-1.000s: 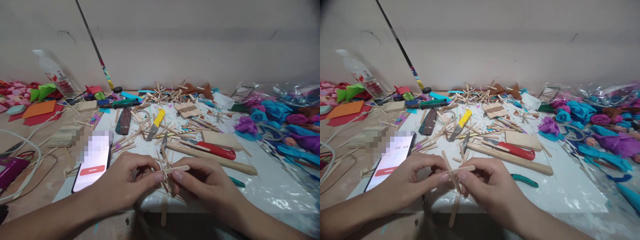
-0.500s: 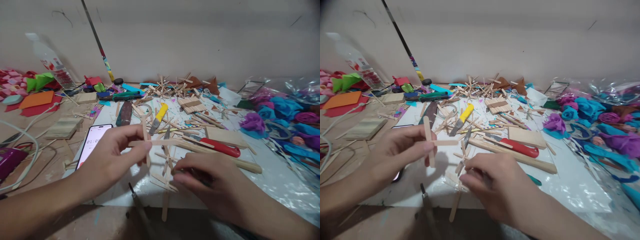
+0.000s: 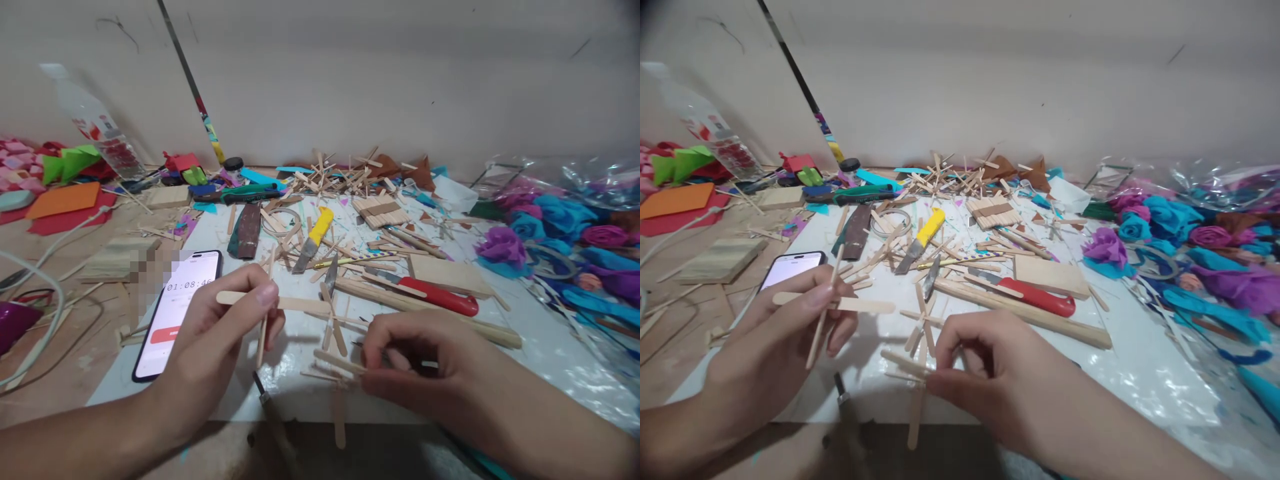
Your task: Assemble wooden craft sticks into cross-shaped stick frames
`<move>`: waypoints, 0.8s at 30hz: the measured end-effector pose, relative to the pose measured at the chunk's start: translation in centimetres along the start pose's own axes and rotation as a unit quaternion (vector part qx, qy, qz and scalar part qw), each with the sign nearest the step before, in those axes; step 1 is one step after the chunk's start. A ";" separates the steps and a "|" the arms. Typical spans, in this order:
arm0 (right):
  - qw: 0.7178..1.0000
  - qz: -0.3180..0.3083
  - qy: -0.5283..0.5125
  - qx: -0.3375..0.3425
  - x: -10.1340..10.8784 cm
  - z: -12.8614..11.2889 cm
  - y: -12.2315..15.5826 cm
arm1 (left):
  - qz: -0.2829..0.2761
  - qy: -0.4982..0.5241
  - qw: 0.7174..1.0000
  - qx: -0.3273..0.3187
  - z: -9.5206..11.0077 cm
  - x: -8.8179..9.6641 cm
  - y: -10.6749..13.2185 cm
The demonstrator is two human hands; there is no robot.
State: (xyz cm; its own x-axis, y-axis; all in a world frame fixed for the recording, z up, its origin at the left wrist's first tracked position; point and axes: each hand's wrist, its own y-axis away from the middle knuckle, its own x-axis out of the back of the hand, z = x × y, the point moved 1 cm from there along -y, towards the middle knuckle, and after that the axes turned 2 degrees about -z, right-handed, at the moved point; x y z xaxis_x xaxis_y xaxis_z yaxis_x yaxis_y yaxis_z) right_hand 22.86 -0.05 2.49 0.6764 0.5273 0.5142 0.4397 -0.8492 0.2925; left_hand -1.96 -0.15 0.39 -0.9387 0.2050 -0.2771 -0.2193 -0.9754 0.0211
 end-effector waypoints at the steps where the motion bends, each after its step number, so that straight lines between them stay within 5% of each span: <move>1: 0.999 0.014 -0.030 -0.005 0.5 -0.1 -0.1 | 0.004 0.009 1.000 0.000 -0.1 0.1 0.0; 3: 0.997 0.068 -0.043 0.013 1.3 -0.1 -0.4 | 0.008 0.005 1.000 0.003 -0.2 0.4 0.1; 6: 0.983 0.157 0.078 0.050 1.9 0.8 -1.2 | 0.004 -0.039 0.999 0.015 -0.4 0.7 0.0; 10: 0.942 0.202 0.249 0.098 1.6 2.5 -2.3 | -0.015 -0.071 0.997 0.039 -0.8 0.9 0.0; 13: 0.915 0.234 0.278 0.174 1.2 2.4 -2.3 | -0.029 -0.095 0.994 0.046 -0.9 0.8 -0.1; 24: 0.918 0.144 0.290 0.231 -1.2 1.9 -2.2 | -0.049 -0.122 0.991 0.030 -1.1 0.0 -0.8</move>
State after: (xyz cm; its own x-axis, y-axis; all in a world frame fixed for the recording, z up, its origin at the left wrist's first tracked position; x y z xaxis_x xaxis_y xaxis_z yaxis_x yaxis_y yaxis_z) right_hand 22.16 1.24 -0.29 0.4357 0.0651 0.8978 0.5857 -0.7779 -0.2278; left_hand -1.52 0.56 -0.69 -0.9470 0.3187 -0.0399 -0.3207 -0.9449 0.0654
